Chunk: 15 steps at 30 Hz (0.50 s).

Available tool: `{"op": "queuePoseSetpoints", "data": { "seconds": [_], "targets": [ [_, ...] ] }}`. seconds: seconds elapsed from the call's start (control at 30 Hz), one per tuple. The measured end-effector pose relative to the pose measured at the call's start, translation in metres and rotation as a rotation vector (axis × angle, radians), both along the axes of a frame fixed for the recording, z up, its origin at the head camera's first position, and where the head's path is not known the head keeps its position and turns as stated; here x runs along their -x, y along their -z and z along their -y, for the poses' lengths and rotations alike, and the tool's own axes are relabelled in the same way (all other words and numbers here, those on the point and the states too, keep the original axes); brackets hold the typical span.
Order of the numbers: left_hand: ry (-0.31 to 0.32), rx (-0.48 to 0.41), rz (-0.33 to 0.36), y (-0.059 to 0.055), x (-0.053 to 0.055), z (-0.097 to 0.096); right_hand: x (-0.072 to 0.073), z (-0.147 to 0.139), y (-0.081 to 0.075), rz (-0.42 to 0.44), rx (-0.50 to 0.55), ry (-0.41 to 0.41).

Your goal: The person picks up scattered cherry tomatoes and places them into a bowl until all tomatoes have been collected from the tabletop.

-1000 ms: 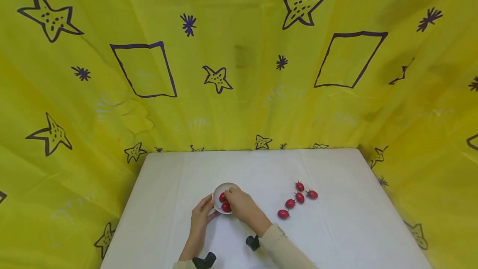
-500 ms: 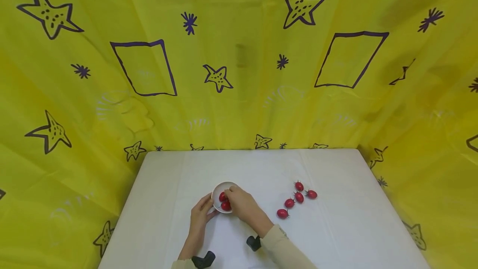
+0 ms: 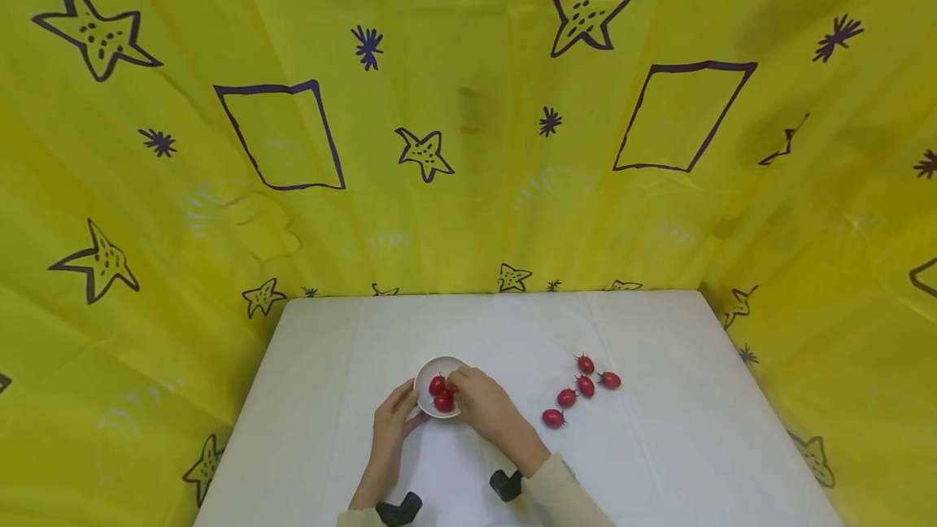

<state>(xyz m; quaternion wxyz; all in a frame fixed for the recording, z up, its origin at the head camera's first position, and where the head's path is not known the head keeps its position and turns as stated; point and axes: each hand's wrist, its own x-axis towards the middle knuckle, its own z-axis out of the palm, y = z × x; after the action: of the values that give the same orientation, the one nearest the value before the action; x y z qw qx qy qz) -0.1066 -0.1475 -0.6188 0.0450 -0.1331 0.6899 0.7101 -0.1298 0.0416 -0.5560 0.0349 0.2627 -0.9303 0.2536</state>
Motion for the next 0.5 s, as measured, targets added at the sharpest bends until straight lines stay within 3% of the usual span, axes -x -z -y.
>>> {"op": "queuePoseSetpoints", "data": {
  "seconds": [0.23,0.5],
  "targets": [
    [0.002,-0.02,0.006,-0.001,0.001,0.001,-0.004,-0.012,-0.002,-0.005,0.111,0.041],
    [0.004,-0.024,0.013,-0.003,0.001,0.0,-0.013,-0.031,0.003,-0.017,0.137,0.153]
  ]
}}
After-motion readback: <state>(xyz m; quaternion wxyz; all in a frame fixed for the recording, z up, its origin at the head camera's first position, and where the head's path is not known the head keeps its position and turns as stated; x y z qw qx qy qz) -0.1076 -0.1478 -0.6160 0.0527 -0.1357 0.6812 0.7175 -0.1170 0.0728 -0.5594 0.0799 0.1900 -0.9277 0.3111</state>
